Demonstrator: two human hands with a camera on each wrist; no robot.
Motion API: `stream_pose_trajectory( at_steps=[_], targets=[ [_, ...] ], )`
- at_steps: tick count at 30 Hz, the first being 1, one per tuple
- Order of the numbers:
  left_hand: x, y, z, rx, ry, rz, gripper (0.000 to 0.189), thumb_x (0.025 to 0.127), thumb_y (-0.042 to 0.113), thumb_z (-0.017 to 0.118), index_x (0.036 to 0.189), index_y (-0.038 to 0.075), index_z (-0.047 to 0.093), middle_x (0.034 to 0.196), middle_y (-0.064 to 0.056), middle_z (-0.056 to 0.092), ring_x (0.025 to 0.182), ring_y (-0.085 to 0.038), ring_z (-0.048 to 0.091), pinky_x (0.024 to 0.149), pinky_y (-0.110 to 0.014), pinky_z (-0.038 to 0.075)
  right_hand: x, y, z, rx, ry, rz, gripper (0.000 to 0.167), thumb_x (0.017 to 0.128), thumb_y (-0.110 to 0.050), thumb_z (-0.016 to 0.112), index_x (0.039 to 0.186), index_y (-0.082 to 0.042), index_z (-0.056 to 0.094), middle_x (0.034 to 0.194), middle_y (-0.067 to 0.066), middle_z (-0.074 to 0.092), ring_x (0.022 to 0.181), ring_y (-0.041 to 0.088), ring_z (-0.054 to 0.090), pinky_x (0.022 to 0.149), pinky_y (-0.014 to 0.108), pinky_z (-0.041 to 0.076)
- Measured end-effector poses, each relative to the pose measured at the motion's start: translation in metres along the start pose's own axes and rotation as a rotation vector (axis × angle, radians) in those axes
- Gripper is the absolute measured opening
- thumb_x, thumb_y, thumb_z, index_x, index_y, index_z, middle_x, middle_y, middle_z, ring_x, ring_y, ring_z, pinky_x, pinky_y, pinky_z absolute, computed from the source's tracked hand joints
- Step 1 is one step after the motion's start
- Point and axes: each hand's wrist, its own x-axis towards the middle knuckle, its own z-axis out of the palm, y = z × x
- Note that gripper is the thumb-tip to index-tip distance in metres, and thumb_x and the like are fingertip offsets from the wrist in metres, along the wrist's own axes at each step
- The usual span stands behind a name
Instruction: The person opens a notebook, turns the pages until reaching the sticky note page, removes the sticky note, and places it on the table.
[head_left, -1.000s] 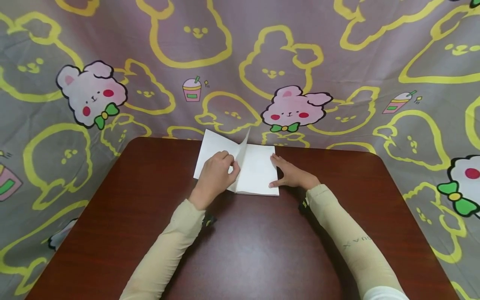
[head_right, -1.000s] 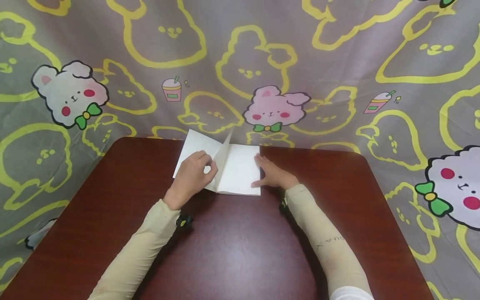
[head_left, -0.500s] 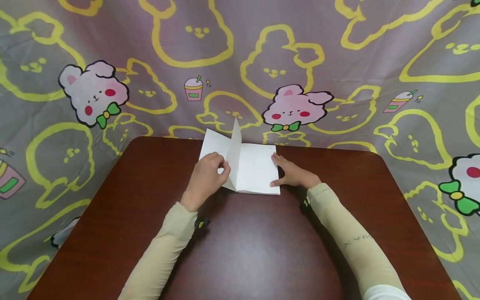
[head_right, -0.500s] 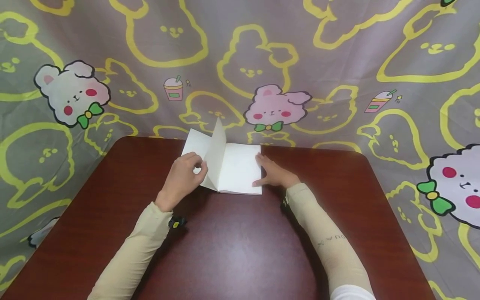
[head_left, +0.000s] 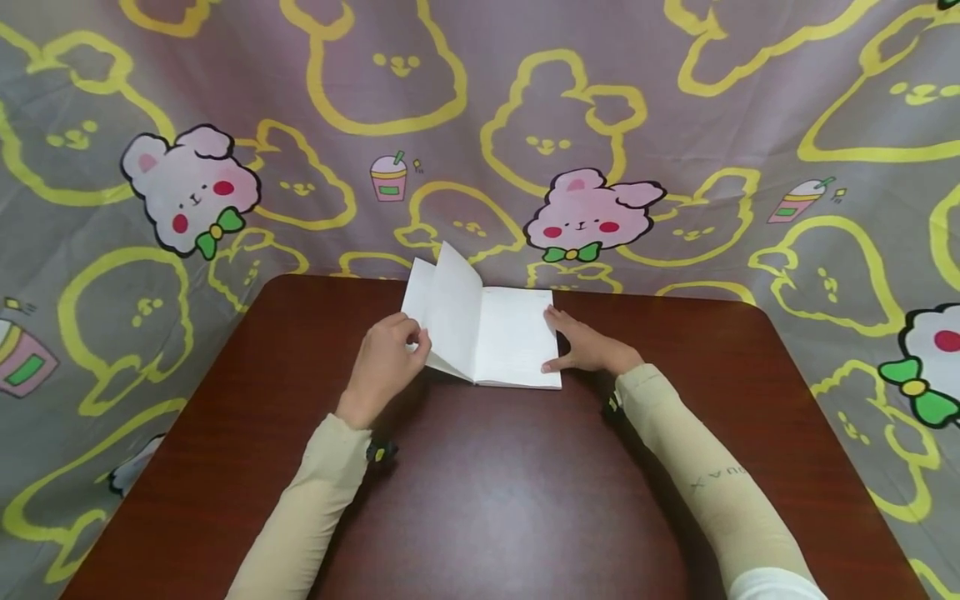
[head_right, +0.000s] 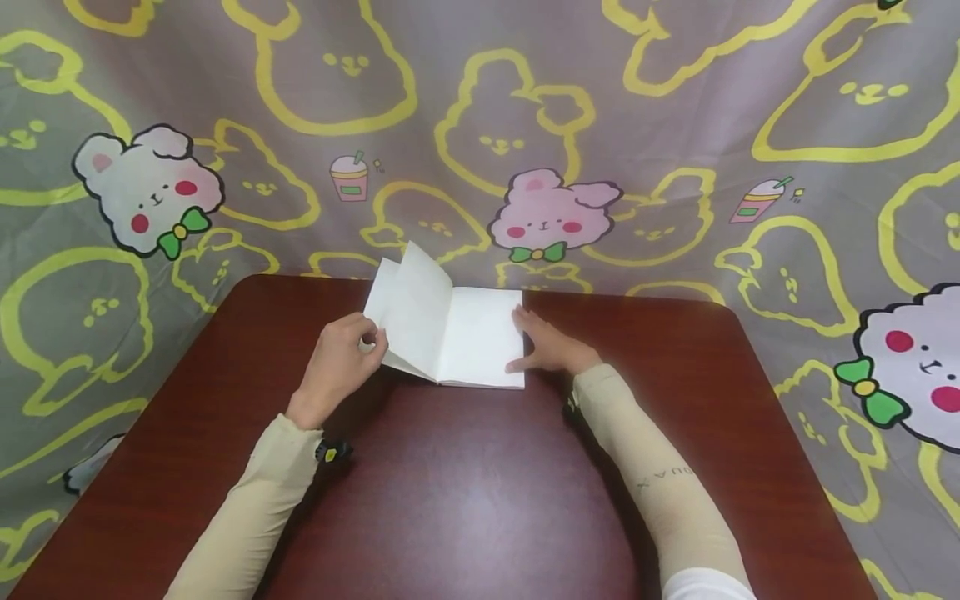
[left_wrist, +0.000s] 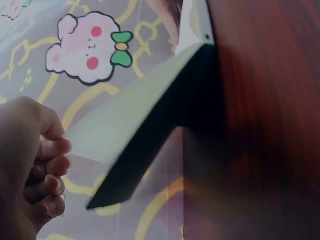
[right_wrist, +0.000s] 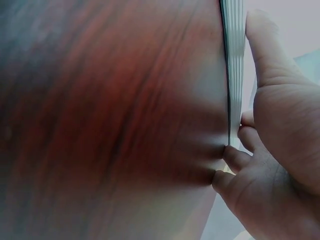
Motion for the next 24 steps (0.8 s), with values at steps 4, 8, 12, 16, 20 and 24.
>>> stream_pose_trajectory(
  at_steps=[4,8,12,16,20,24],
  targets=[
    [-0.005,-0.009,-0.001,0.01,-0.019,-0.022,0.021,0.088,0.005,0.068,0.068,0.004,0.064,0.067,-0.005,0.057,0.06,-0.02,0.053,0.058,-0.034,0.049,0.0,-0.001,-0.001,0.005,-0.002,0.006,0.117,0.084,-0.042,0.083,0.162,0.002,0.007,0.17,0.021,0.003,0.157,0.04,0.003,0.125,0.057,0.013],
    [-0.01,-0.014,-0.002,0.018,-0.064,-0.064,0.022,0.088,0.005,0.07,0.067,0.004,0.064,0.064,-0.005,0.055,0.058,-0.018,0.051,0.055,-0.032,0.046,0.0,-0.001,-0.001,0.01,-0.005,0.019,0.118,0.084,-0.041,0.083,0.162,0.001,0.006,0.17,0.02,0.002,0.157,0.04,0.002,0.124,0.058,0.013],
    [-0.015,-0.019,-0.005,0.035,-0.123,-0.124,0.025,0.088,0.005,0.071,0.065,0.004,0.063,0.062,-0.005,0.054,0.057,-0.018,0.049,0.054,-0.031,0.044,0.002,0.0,0.001,0.013,-0.003,0.009,0.117,0.084,-0.041,0.083,0.162,0.002,0.007,0.17,0.021,0.002,0.157,0.04,0.002,0.124,0.058,0.013],
    [-0.017,-0.026,-0.003,0.033,-0.199,-0.19,0.034,0.088,0.005,0.07,0.058,0.008,0.054,0.057,-0.001,0.046,0.055,-0.016,0.042,0.052,-0.031,0.04,0.001,0.0,-0.001,0.013,0.006,-0.007,0.116,0.084,-0.04,0.083,0.161,0.004,0.007,0.169,0.023,0.004,0.157,0.041,0.003,0.125,0.058,0.013],
    [-0.018,-0.033,0.003,0.02,-0.292,-0.285,0.044,0.089,0.007,0.068,0.052,0.012,0.045,0.054,0.004,0.033,0.053,-0.014,0.035,0.049,-0.029,0.035,-0.001,0.001,-0.001,0.01,0.008,-0.008,0.116,0.084,-0.039,0.083,0.161,0.005,0.008,0.169,0.024,0.005,0.156,0.042,0.004,0.124,0.058,0.013],
    [-0.021,-0.037,0.006,0.008,-0.357,-0.366,0.048,0.089,0.006,0.067,0.049,0.013,0.041,0.052,0.005,0.027,0.05,-0.012,0.03,0.047,-0.028,0.033,0.0,0.001,0.001,0.011,0.008,-0.014,0.116,0.084,-0.04,0.083,0.161,0.005,0.008,0.169,0.024,0.005,0.156,0.043,0.004,0.124,0.059,0.013]
  ],
)
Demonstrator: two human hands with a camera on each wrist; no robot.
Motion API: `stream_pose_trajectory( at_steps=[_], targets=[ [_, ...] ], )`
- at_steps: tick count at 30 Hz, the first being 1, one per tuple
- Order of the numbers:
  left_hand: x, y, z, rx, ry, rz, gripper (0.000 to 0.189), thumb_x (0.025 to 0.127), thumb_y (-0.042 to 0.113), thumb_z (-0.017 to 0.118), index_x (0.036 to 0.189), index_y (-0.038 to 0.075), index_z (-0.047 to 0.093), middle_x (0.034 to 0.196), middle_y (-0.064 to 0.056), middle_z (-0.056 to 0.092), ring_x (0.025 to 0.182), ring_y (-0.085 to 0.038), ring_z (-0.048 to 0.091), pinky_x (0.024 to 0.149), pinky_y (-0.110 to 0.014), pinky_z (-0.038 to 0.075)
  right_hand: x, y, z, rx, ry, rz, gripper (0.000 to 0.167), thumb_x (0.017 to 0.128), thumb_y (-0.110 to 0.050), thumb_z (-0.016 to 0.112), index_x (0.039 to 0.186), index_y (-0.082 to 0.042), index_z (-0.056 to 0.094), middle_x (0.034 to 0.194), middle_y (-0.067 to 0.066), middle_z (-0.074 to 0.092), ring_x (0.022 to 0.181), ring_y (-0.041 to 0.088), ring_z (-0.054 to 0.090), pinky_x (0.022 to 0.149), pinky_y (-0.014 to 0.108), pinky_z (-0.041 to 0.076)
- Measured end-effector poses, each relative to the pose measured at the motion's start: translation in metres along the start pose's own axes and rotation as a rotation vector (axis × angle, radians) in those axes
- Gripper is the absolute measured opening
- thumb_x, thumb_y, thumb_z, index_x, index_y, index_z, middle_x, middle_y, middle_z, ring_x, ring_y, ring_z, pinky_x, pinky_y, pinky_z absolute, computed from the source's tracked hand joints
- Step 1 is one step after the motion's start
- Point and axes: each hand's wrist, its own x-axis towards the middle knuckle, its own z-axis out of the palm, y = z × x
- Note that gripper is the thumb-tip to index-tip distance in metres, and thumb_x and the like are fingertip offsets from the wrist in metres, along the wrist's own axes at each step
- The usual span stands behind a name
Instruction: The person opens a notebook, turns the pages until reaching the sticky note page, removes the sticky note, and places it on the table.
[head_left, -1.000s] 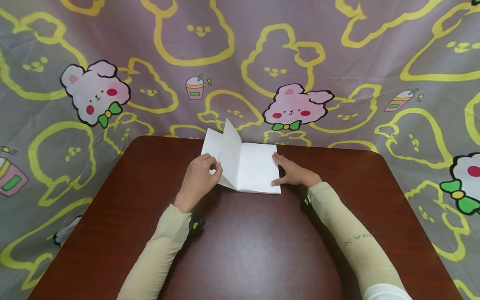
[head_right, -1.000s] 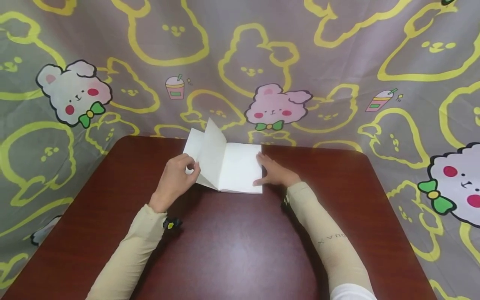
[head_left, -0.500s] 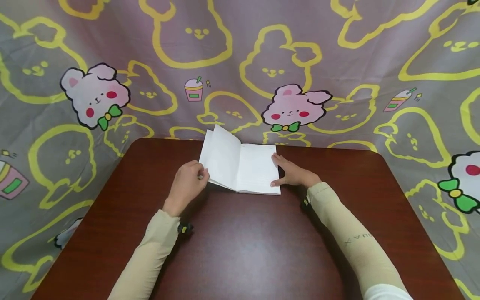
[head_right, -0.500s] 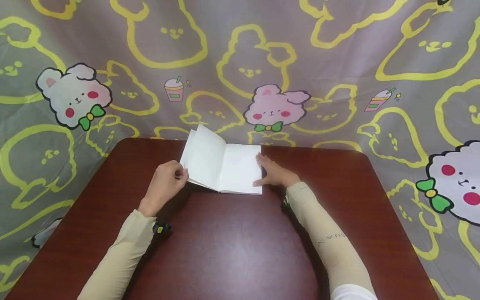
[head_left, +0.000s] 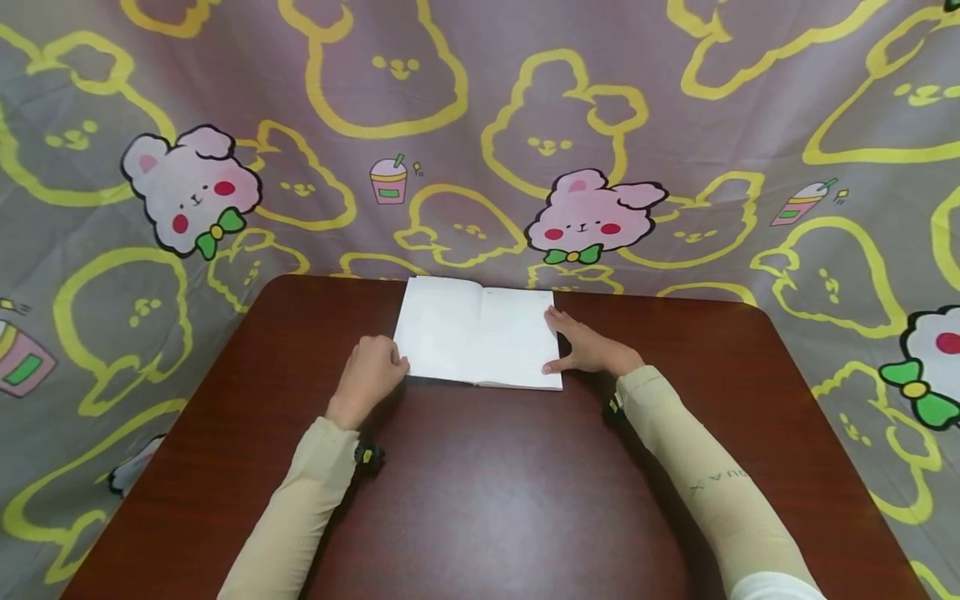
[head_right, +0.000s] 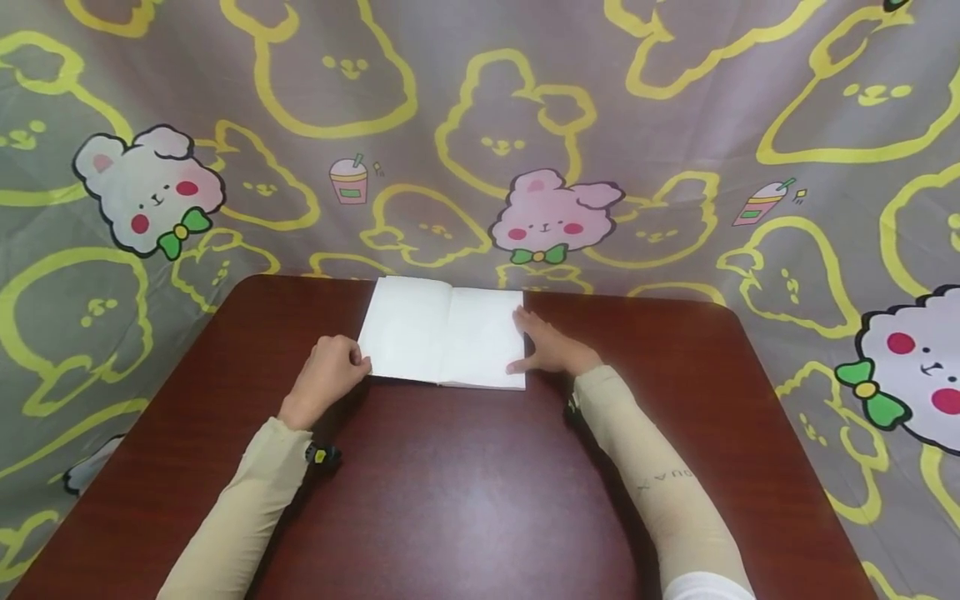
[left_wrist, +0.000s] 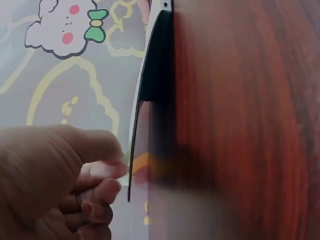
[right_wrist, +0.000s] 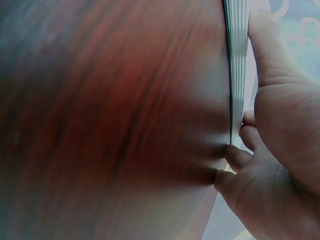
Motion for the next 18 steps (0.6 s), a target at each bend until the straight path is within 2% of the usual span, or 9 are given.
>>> stream_pose_trajectory(
  at_steps=[9,14,18],
  targets=[
    [0.0027,-0.0036,0.008,-0.024,-0.092,-0.09,0.047,0.084,0.005,0.065,0.048,0.015,0.035,0.051,0.007,0.023,0.05,-0.011,0.024,0.045,-0.026,0.025,0.0008,0.0002,-0.0008,0.007,-0.008,0.014,0.118,0.083,-0.042,0.083,0.162,0.002,0.007,0.17,0.021,0.003,0.157,0.04,0.001,0.125,0.058,0.012],
    [0.0015,-0.0046,0.0102,-0.041,-0.103,-0.127,0.046,0.084,0.006,0.065,0.048,0.013,0.037,0.051,0.006,0.024,0.051,-0.012,0.027,0.045,-0.026,0.026,0.0011,0.001,0.0006,0.007,-0.003,0.01,0.118,0.083,-0.042,0.084,0.162,0.002,0.008,0.17,0.02,0.003,0.157,0.039,0.002,0.125,0.057,0.012],
    [0.0004,-0.0048,0.0106,-0.045,-0.105,-0.155,0.045,0.086,0.009,0.07,0.049,0.011,0.044,0.051,0.004,0.032,0.051,-0.014,0.035,0.046,-0.028,0.032,0.0008,0.001,0.0015,0.01,-0.004,0.007,0.118,0.083,-0.042,0.084,0.161,0.003,0.008,0.17,0.022,0.003,0.156,0.042,0.002,0.124,0.059,0.011]
  ],
)
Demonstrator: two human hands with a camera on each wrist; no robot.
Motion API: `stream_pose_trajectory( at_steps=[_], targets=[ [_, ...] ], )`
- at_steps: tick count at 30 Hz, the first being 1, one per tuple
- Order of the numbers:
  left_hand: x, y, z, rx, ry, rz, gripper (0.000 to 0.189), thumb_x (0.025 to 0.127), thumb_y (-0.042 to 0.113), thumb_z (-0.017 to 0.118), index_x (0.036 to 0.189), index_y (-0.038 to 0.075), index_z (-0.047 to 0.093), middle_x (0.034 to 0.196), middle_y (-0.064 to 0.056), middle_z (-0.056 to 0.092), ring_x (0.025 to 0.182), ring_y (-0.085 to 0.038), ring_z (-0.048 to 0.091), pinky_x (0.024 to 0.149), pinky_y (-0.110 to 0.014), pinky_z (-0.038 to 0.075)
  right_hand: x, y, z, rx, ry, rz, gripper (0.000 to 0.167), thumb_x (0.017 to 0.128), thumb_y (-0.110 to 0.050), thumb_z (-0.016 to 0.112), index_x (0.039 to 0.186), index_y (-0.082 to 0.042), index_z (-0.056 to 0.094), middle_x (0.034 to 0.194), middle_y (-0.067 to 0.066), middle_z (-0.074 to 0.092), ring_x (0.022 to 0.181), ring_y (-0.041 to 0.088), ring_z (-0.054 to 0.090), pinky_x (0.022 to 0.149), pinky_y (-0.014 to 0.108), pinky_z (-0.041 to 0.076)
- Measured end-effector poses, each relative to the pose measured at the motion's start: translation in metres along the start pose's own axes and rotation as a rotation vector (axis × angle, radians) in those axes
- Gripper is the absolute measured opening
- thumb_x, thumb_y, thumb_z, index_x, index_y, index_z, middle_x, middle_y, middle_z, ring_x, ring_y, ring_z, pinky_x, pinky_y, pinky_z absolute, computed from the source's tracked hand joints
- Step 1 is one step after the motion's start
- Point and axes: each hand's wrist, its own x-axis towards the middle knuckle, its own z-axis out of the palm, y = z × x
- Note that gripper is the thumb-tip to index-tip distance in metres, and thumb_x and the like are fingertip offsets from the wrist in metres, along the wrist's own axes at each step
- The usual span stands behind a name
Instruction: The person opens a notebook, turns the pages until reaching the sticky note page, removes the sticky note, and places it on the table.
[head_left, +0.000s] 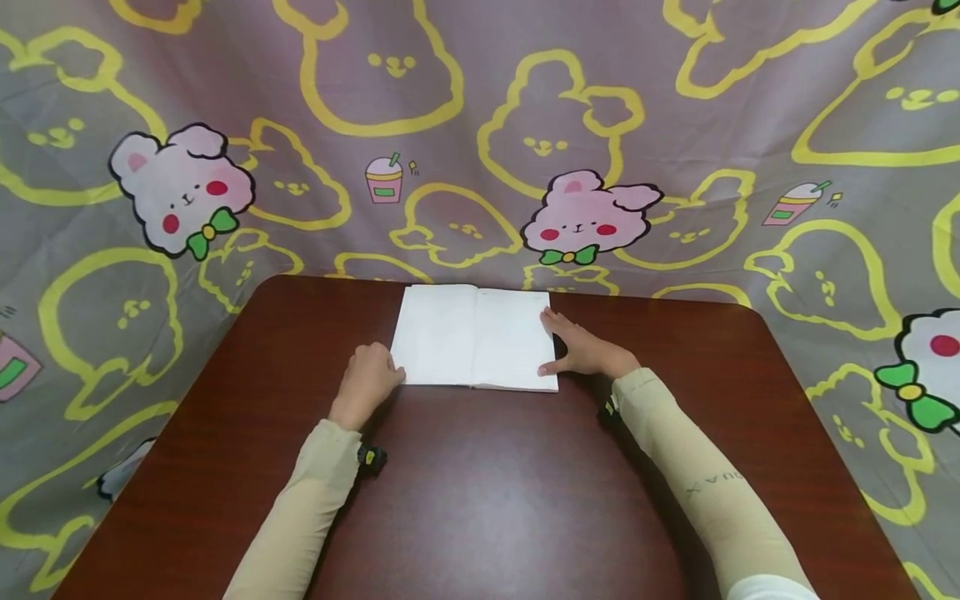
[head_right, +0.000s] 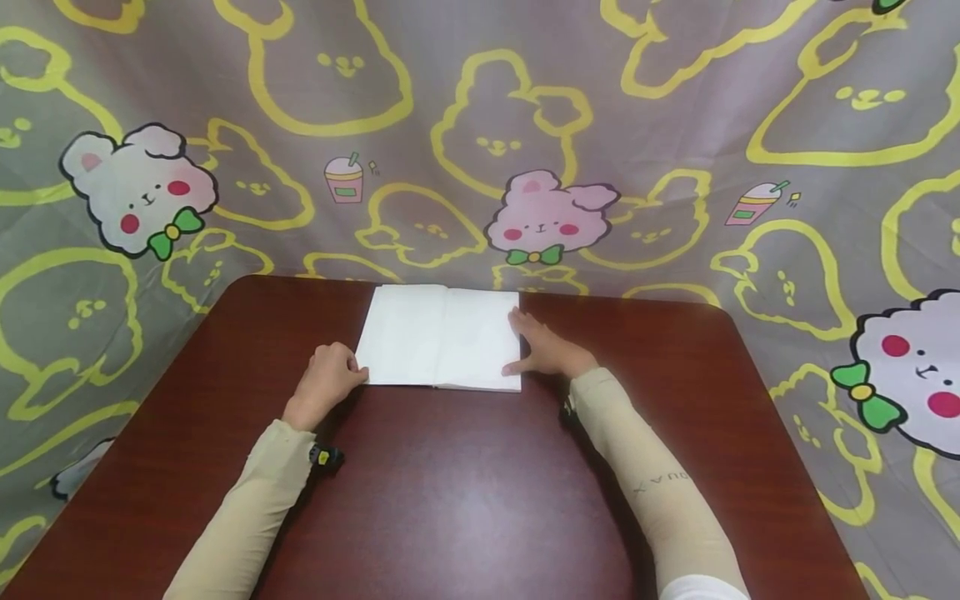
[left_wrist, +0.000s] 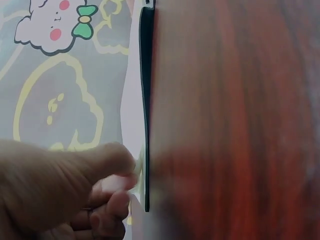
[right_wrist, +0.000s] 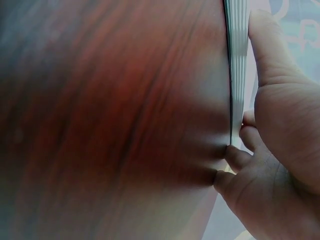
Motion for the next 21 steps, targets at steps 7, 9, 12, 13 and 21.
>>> stream_pose_trajectory(
  at_steps=[7,9,12,13,21],
  targets=[
    [0.004,0.0,-0.002,0.043,0.08,0.012,0.039,0.08,0.011,0.084,0.057,0.004,0.053,0.056,-0.005,0.047,0.057,-0.022,0.049,0.053,-0.035,0.043,0.001,0.0,-0.001,0.002,-0.002,0.007,0.118,0.083,-0.043,0.083,0.162,0.002,0.008,0.17,0.021,0.003,0.157,0.041,0.001,0.124,0.059,0.012],
    [0.007,0.002,-0.001,0.095,0.12,0.049,0.033,0.078,0.011,0.086,0.065,0.001,0.057,0.064,-0.01,0.053,0.064,-0.027,0.054,0.058,-0.04,0.048,0.001,0.001,-0.002,0.001,0.009,0.003,0.118,0.083,-0.042,0.084,0.161,0.002,0.008,0.17,0.022,0.004,0.157,0.041,0.003,0.124,0.058,0.012],
    [0.013,0.009,0.002,0.208,0.144,0.135,0.026,0.078,0.012,0.085,0.084,-0.004,0.065,0.082,-0.018,0.06,0.077,-0.034,0.06,0.068,-0.047,0.054,0.0,0.001,-0.002,0.005,0.016,0.0,0.117,0.083,-0.041,0.084,0.161,0.004,0.009,0.169,0.023,0.005,0.156,0.042,0.003,0.124,0.06,0.012],
    [0.014,0.013,0.004,0.247,0.146,0.171,0.026,0.08,0.012,0.084,0.09,-0.005,0.068,0.088,-0.02,0.062,0.082,-0.035,0.061,0.07,-0.048,0.055,0.0,0.001,-0.002,0.007,0.014,0.003,0.117,0.083,-0.041,0.084,0.161,0.003,0.009,0.17,0.022,0.004,0.156,0.042,0.003,0.124,0.06,0.012],
    [0.031,0.052,0.022,0.347,0.102,0.477,0.013,0.089,0.012,0.073,0.094,0.0,0.069,0.095,-0.018,0.066,0.093,-0.036,0.063,0.076,-0.048,0.055,0.0,0.0,-0.001,-0.007,0.0,-0.001,0.116,0.084,-0.041,0.083,0.161,0.003,0.009,0.17,0.021,0.004,0.157,0.041,0.002,0.124,0.061,0.012]
  ],
)
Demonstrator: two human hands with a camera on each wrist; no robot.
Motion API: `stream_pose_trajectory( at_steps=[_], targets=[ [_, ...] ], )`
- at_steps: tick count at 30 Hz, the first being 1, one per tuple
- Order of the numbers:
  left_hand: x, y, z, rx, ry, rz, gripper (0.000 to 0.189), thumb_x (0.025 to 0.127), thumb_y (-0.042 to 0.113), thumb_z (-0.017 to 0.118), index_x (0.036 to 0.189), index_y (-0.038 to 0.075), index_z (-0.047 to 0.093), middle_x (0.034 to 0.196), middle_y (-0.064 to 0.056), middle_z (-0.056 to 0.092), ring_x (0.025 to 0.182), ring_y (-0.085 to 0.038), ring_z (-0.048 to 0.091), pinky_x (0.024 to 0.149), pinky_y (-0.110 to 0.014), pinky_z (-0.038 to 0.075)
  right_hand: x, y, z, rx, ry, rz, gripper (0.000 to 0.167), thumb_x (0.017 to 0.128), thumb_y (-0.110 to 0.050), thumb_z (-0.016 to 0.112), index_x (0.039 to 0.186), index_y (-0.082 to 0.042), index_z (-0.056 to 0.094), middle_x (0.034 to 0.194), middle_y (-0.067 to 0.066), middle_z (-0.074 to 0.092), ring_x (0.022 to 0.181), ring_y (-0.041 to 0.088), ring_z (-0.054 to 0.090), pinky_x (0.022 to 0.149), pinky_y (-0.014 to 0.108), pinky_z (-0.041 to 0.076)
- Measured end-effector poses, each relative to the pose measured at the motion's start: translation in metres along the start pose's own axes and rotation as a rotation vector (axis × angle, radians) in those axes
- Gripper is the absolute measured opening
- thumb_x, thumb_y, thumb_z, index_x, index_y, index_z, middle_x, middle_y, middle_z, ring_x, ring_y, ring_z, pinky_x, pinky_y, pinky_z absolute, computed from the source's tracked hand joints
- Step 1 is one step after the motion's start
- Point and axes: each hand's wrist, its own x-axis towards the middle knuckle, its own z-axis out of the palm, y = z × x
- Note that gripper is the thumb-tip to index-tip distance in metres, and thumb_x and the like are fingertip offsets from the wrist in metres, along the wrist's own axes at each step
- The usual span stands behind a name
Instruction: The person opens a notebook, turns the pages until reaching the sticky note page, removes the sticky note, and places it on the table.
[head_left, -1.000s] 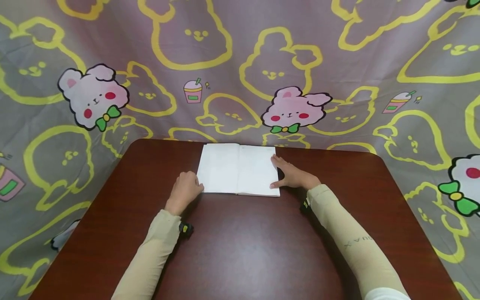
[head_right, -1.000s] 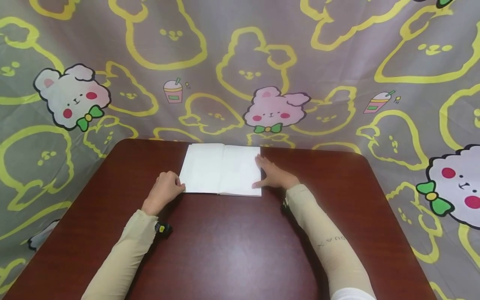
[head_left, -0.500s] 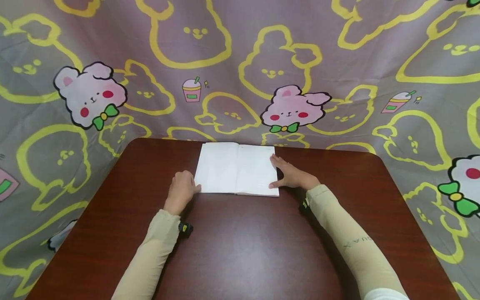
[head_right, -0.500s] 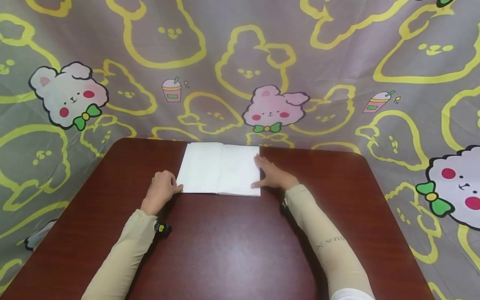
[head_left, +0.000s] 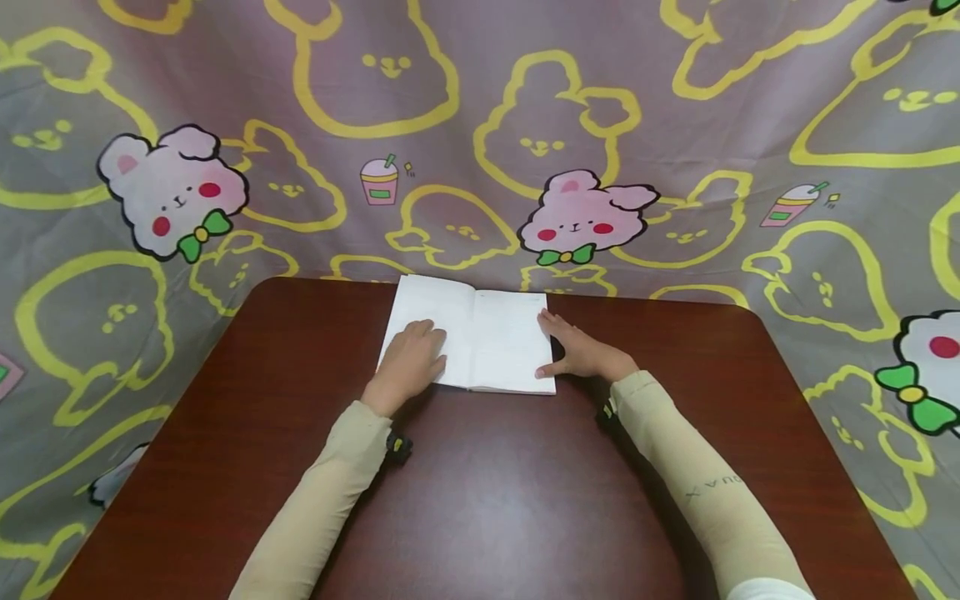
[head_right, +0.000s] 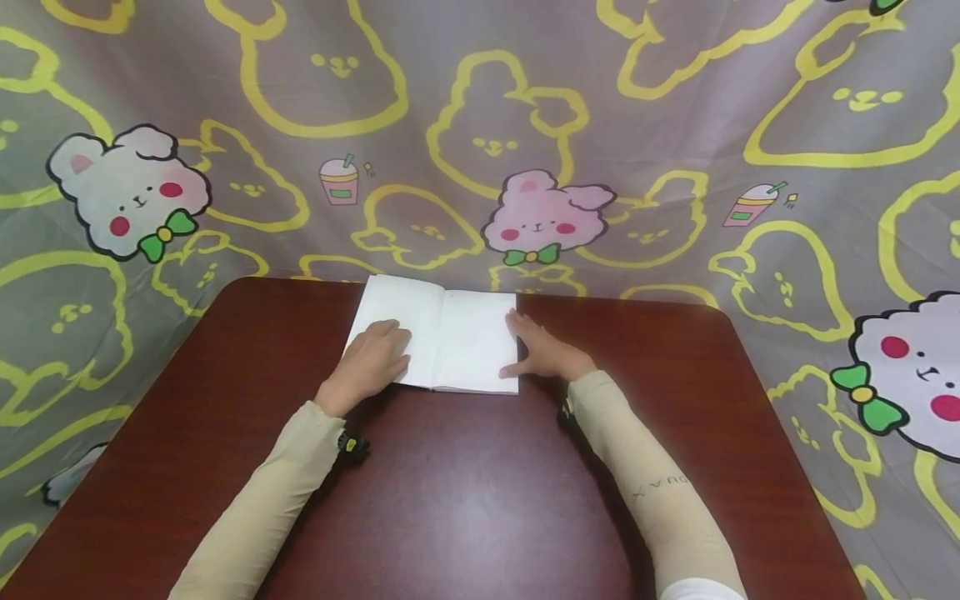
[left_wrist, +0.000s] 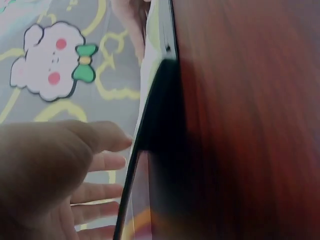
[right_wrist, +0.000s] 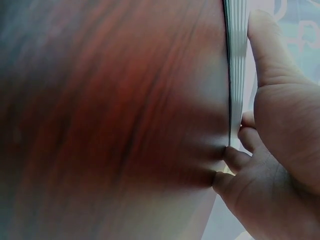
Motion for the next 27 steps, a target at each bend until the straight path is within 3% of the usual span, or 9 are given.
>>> stream_pose_trajectory(
  at_steps=[3,6,14,22,27],
  targets=[
    [0.012,0.009,0.003,0.01,-0.053,0.037,0.029,0.095,0.019,0.07,0.117,0.0,0.068,0.123,-0.022,0.065,0.116,-0.038,0.06,0.095,-0.05,0.052,-0.001,0.0,-0.001,0.013,0.005,-0.015,0.115,0.085,-0.039,0.083,0.161,0.004,0.009,0.17,0.022,0.004,0.156,0.041,0.002,0.124,0.061,0.012],
    [0.023,0.014,0.007,0.009,-0.115,0.028,0.043,0.099,0.024,0.065,0.135,0.001,0.062,0.145,-0.024,0.054,0.134,-0.04,0.05,0.11,-0.052,0.043,-0.001,0.002,0.0,0.019,0.001,-0.015,0.116,0.085,-0.041,0.083,0.161,0.004,0.009,0.17,0.022,0.003,0.156,0.042,0.001,0.123,0.063,0.012],
    [0.039,0.008,0.02,-0.003,-0.189,-0.02,0.05,0.106,0.031,0.051,0.15,0.007,0.05,0.161,-0.02,0.036,0.149,-0.041,0.033,0.12,-0.058,0.027,0.0,0.001,-0.001,0.015,-0.008,0.01,0.118,0.083,-0.045,0.083,0.162,0.0,0.007,0.171,0.018,0.001,0.157,0.039,-0.001,0.123,0.063,0.009],
    [0.034,0.004,0.02,-0.08,-0.34,-0.059,0.059,0.11,0.036,0.04,0.161,0.009,0.03,0.168,-0.018,0.02,0.154,-0.042,0.018,0.124,-0.058,0.018,-0.001,0.001,-0.001,0.022,-0.023,0.02,0.119,0.083,-0.046,0.082,0.163,-0.002,0.005,0.171,0.016,-0.001,0.157,0.037,-0.003,0.124,0.06,0.007],
    [0.033,-0.001,0.022,-0.168,-0.398,-0.07,0.061,0.11,0.038,0.036,0.163,0.01,0.022,0.169,-0.017,0.013,0.155,-0.043,0.013,0.123,-0.061,0.015,-0.003,0.0,-0.002,0.03,-0.017,0.014,0.119,0.083,-0.045,0.082,0.162,-0.001,0.006,0.171,0.018,0.0,0.157,0.039,-0.002,0.124,0.062,0.008]
  ],
)
